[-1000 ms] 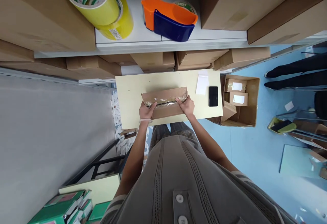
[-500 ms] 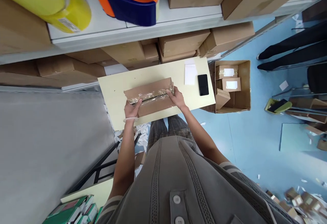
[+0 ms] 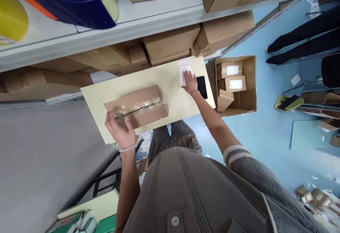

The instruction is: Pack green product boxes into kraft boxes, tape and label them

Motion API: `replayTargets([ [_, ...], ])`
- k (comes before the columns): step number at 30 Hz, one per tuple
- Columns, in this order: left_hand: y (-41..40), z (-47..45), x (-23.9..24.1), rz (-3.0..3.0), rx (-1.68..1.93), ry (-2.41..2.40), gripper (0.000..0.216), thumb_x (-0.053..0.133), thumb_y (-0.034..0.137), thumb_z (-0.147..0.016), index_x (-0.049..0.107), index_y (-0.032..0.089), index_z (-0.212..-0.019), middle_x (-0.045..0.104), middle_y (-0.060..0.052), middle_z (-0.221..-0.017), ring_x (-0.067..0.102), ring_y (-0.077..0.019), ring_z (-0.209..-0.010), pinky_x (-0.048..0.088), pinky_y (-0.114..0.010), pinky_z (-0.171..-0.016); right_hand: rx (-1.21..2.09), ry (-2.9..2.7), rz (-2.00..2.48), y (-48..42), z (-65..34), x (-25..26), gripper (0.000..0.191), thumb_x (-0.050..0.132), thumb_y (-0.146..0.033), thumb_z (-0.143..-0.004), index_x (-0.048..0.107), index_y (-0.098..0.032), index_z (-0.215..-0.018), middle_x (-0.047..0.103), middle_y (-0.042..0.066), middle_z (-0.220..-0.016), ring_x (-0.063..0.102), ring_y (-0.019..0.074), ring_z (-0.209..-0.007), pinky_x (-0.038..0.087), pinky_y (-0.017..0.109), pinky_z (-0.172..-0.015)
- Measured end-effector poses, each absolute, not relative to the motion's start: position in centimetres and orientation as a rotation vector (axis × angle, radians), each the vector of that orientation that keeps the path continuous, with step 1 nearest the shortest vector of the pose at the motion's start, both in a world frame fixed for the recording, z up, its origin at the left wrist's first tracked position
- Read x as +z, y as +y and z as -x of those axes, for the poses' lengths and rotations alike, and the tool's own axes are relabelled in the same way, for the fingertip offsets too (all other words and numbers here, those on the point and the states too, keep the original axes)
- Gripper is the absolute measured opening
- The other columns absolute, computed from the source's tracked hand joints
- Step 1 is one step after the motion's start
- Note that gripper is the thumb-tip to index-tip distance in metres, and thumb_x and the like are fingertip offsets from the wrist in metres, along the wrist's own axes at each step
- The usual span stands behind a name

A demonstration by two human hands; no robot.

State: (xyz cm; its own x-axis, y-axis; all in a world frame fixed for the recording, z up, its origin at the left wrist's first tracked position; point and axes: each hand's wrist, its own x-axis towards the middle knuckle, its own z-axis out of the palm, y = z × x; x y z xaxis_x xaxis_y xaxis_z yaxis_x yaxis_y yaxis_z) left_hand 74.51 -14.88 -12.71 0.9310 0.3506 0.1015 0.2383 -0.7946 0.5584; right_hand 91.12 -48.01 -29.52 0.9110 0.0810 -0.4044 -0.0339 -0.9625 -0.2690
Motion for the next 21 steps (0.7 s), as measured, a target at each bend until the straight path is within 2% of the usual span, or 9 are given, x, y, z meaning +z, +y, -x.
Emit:
replayTargets([
  [9, -19.2, -74.8, -11.8, -2.529, 0.262, 0.43, 0.05, 0.046, 0.038, -0.094, 0.042, 0.015, -0.139, 0.041, -0.018, -0.145, 0.035, -0.0271, -0.139, 0.025, -0.046, -0.116, 0.529, -0.109, 2.826, -48.1, -90.2, -30.9, 0.067, 0.052, -0.033, -0.094, 0.024, -0.018, -0.153, 0.024, 0.008, -0.159, 0.019, 0.0234, -0.148, 0.004, 0.05, -0.122],
  [13, -21.4, -75.3, -11.3, -2.499, 0.24, 0.386, 0.046, 0.045, 0.037, -0.095, 0.045, 0.016, -0.136, 0.043, -0.017, -0.144, 0.038, -0.0256, -0.138, 0.026, -0.045, -0.116, 0.475, -0.113, 2.805, -48.1, -90.2, -30.4, 0.055, 0.041, -0.018, -0.096, 0.032, -0.017, -0.15, 0.031, 0.008, -0.157, 0.025, 0.0214, -0.146, 0.004, 0.049, -0.123],
  [17, -24.4, -75.6, -11.2, -2.434, 0.108, 0.315, 0.042, 0.041, 0.038, -0.096, 0.049, 0.019, -0.133, 0.045, -0.014, -0.143, 0.038, -0.0242, -0.139, 0.027, -0.044, -0.117, 0.42, -0.114, 2.757, -48.3, -90.4, -30.1, 0.055, 0.028, -0.004, -0.093, 0.042, -0.014, -0.145, 0.04, 0.01, -0.152, 0.033, 0.0184, -0.143, 0.006, 0.045, -0.124],
  [21, -27.8, -75.6, -11.6, -2.317, -0.03, 0.072, 0.04, 0.041, 0.038, -0.096, 0.054, 0.021, -0.13, 0.05, -0.013, -0.14, 0.04, -0.0239, -0.138, 0.028, -0.044, -0.117, 0.432, -0.079, 2.684, -48.5, -90.7, -29.8, 0.053, 0.029, -0.003, -0.091, 0.054, -0.017, -0.136, 0.053, 0.01, -0.142, 0.045, 0.0175, -0.135, 0.008, 0.043, -0.123],
])
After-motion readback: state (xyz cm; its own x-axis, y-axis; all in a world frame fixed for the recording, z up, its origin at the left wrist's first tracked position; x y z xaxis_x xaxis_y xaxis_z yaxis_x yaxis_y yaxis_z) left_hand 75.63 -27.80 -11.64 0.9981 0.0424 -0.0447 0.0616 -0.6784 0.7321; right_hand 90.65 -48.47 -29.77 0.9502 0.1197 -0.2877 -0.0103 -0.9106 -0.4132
